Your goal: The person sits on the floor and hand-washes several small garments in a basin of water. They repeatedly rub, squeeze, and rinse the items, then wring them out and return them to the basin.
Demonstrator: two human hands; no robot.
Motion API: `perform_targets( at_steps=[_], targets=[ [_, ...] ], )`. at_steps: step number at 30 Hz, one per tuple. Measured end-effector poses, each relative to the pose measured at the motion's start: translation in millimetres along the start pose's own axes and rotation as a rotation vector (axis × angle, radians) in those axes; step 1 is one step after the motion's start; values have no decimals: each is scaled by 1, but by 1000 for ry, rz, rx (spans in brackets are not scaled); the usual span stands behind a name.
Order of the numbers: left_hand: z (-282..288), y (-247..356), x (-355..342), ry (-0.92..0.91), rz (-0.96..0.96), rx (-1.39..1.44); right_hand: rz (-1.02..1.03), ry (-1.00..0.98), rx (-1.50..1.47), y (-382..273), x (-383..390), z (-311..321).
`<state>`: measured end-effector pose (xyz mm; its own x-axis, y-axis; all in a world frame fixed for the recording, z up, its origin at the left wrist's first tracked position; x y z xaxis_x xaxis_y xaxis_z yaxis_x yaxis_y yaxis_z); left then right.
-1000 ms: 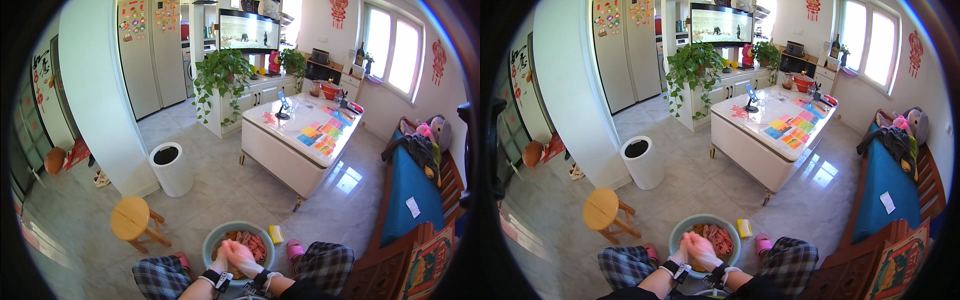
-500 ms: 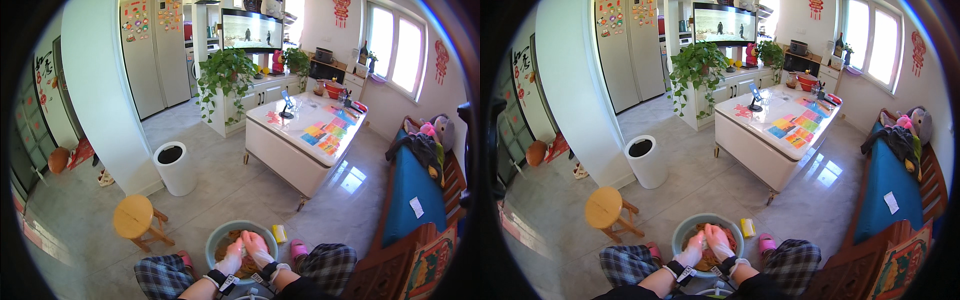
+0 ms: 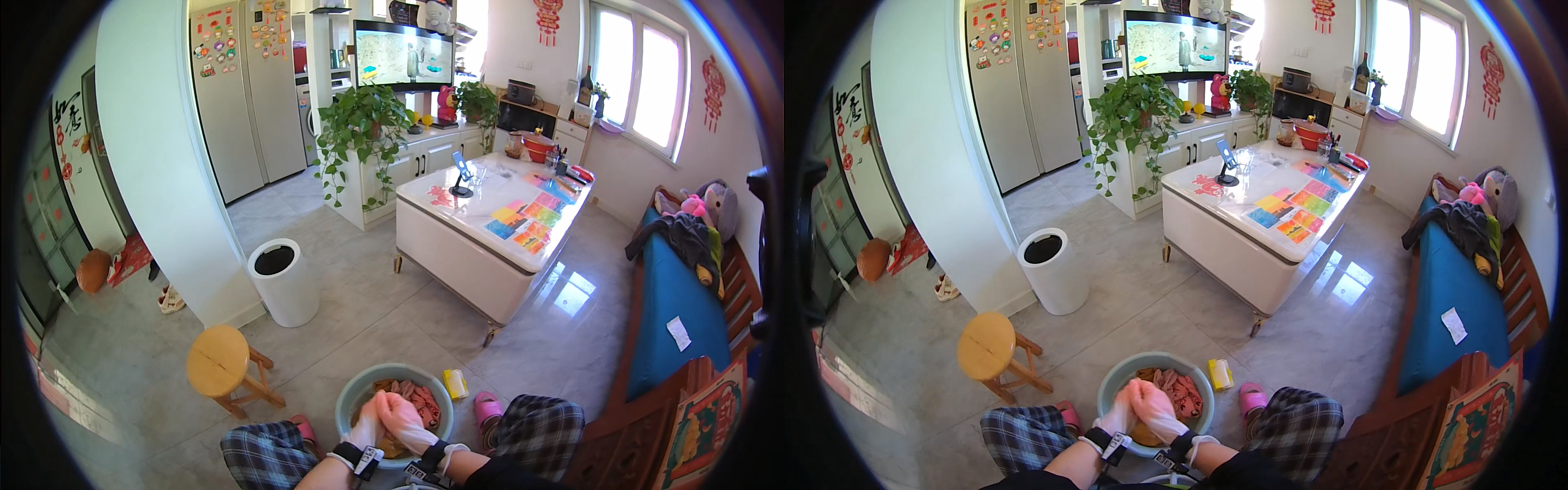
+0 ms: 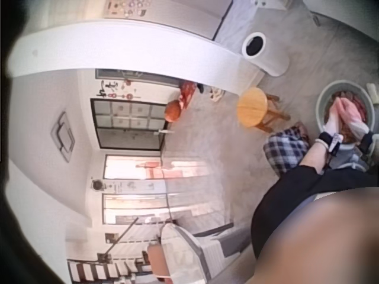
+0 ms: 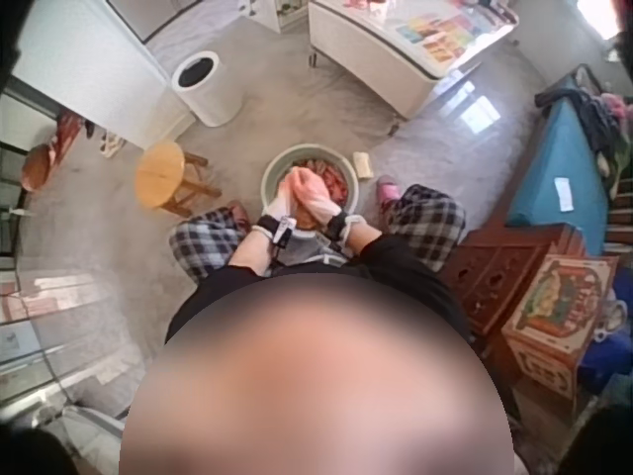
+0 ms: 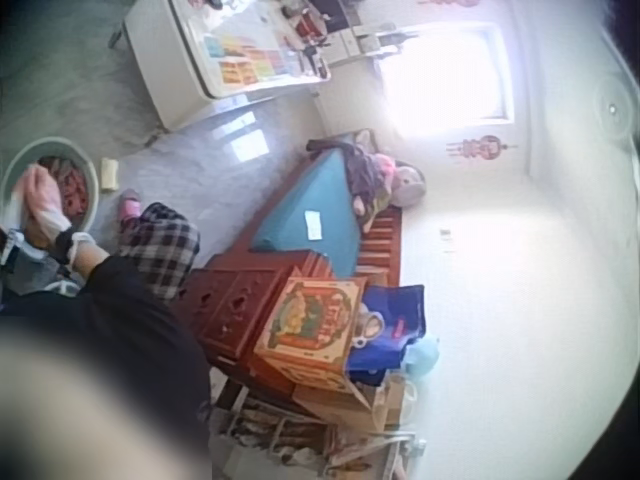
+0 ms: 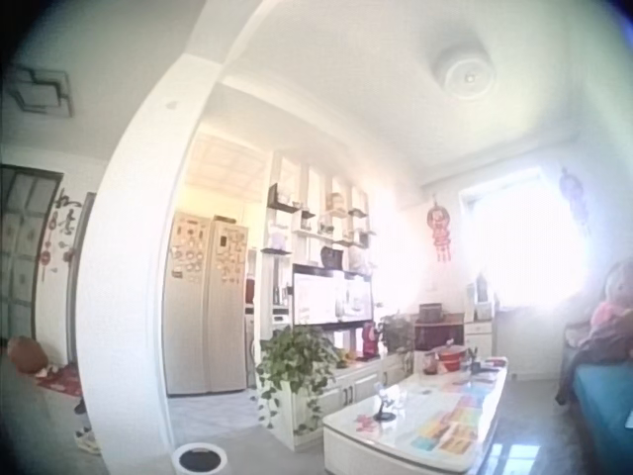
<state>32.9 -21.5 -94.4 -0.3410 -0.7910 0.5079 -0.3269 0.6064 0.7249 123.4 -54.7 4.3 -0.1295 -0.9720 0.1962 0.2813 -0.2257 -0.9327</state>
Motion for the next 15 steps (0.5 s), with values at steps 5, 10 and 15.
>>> perform_targets(
  at_steps=[5, 10, 15],
  targets=[
    [-7, 11, 0, -7, -95, -175, 147, 301, 9, 3, 1, 8],
    [-22, 10, 8, 126, 74, -92, 34, 130, 34, 18, -6, 14],
    [-26, 32, 7, 25, -117, -194, 100, 145, -33, -6, -6, 24]
  ],
)
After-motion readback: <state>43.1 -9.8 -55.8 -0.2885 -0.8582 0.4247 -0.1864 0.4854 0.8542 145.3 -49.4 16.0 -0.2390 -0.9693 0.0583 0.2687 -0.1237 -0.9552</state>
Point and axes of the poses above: each hand's wrist, its own x-axis away from the middle knuckle, its own z-axis out of the back of the hand, y = z × x, the point moved 2 cm from there along -x, towards the middle knuckle, and after that the axes turned 5 degrees about -x, right-handed, at the moved point
